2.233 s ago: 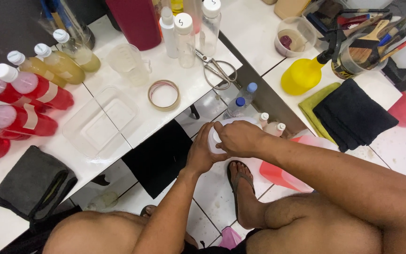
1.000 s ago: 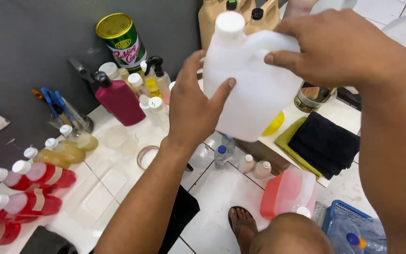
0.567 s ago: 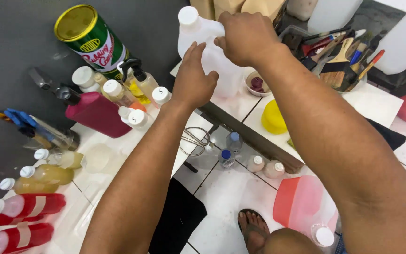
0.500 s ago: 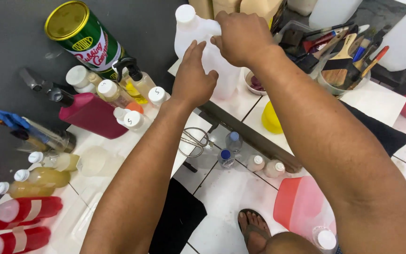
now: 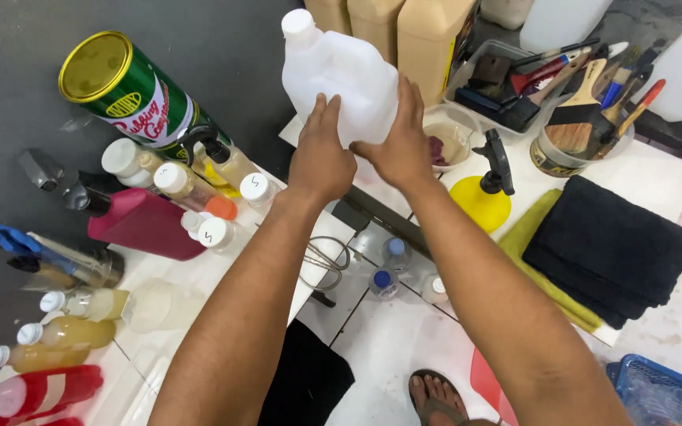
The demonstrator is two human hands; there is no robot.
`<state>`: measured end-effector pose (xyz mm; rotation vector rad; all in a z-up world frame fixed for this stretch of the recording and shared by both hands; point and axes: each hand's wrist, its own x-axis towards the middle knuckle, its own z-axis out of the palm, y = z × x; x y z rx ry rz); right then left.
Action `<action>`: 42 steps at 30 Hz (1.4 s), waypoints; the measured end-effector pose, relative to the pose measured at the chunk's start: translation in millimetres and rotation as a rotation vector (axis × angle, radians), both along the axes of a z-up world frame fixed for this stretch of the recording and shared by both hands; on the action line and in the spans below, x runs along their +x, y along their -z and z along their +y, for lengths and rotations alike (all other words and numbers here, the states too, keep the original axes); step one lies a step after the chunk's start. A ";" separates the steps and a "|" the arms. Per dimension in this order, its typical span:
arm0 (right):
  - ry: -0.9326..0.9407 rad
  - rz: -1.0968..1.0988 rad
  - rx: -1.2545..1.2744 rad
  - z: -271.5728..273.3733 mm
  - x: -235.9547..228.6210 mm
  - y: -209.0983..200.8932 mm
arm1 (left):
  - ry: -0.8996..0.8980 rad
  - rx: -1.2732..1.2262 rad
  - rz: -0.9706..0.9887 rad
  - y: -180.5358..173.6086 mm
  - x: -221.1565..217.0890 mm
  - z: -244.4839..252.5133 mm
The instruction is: The person pours a pink liquid from a large white jug into a measuring cup, then sprays the contents into the jug using a yellow spray bottle. They repeat this process several times, adding more pink liquid and spraying it back into the jug. Finally, they cap the jug and place it on the counter.
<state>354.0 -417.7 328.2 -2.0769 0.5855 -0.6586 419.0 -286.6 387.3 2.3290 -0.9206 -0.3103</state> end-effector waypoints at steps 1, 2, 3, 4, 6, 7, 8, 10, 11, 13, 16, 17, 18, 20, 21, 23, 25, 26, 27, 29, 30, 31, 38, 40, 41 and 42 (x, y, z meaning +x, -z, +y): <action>0.003 -0.008 -0.007 7.1 -3.9 -9.4 | 0.003 -0.007 -0.008 -5.2 -6.6 -2.2; 0.008 0.061 0.079 14.7 -7.6 -18.8 | 0.001 0.051 -0.035 -10.7 -12.9 -4.0; 0.009 0.128 0.170 24.6 -9.6 -27.5 | -0.007 0.112 -0.064 -15.9 -18.1 -3.5; 0.008 0.118 0.166 22.1 -3.2 -22.7 | -0.008 0.109 -0.074 -17.8 -18.2 -5.2; 0.058 0.144 0.256 19.6 6.7 -8.0 | 0.003 0.059 -0.020 -16.8 -20.5 -6.7; 0.057 0.150 0.262 12.4 12.9 -3.0 | 0.001 0.065 -0.014 -16.1 -18.7 -8.1; 0.048 0.153 0.269 5.5 19.5 2.2 | -0.018 0.062 -0.012 -15.2 -16.6 -9.4; 0.028 0.152 0.275 -7.1 34.0 7.7 | -0.048 0.058 -0.015 -16.5 -7.8 -10.7; 0.020 0.177 0.249 -12.0 38.2 10.3 | -0.043 0.058 -0.009 -16.9 -4.1 -10.5; 0.011 0.203 0.229 -18.4 44.1 10.1 | -0.038 0.065 -0.001 -13.4 1.3 -12.4; -0.030 0.179 0.240 -25.3 54.8 11.9 | -0.066 0.089 0.040 -3.7 4.6 -17.8; -0.015 0.118 0.185 -28.7 62.0 20.1 | -0.067 0.081 0.115 -1.6 4.6 -19.1; 0.001 0.057 0.131 -31.7 68.9 28.4 | -0.068 0.072 0.191 0.5 4.4 -20.3; 0.003 0.076 0.137 -28.1 74.0 29.3 | -0.080 -0.021 0.129 21.2 10.2 -18.5; 0.020 0.086 0.136 -29.7 75.7 28.0 | -0.076 -0.123 0.061 30.3 13.3 -20.5; 0.065 0.092 0.155 -15.0 69.5 27.4 | -0.211 -0.233 0.110 5.2 3.6 -23.6; 0.110 0.096 0.170 -0.4 61.0 32.2 | -0.346 -0.345 0.159 -10.7 1.1 -27.6; 0.083 0.070 0.113 6.4 55.5 38.3 | -0.358 -0.383 0.084 -13.4 3.5 -30.8; 0.061 0.048 0.060 13.4 46.9 45.4 | -0.366 -0.415 0.014 -15.2 3.7 -34.2; 0.021 -0.001 0.121 28.6 34.5 51.5 | -0.424 -0.392 -0.141 10.0 35.5 -39.5; -0.025 -0.055 0.180 33.6 29.3 53.4 | -0.485 -0.371 -0.304 21.4 51.9 -45.5; -0.011 -0.057 0.178 36.9 26.9 54.7 | -0.471 -0.374 -0.302 20.6 60.8 -43.9; -0.353 0.161 0.092 52.0 15.2 24.8 | -0.576 -0.250 -0.021 -11.4 74.9 -38.4; -0.409 0.182 0.078 52.1 22.9 30.4 | -0.580 -0.262 -0.031 -11.8 75.6 -36.3; -0.427 0.260 0.097 50.7 29.4 35.2 | -0.582 -0.262 -0.033 -10.5 77.7 -36.2; -0.444 0.337 0.117 49.6 36.2 39.6 | -0.584 -0.263 -0.036 -9.6 79.9 -35.9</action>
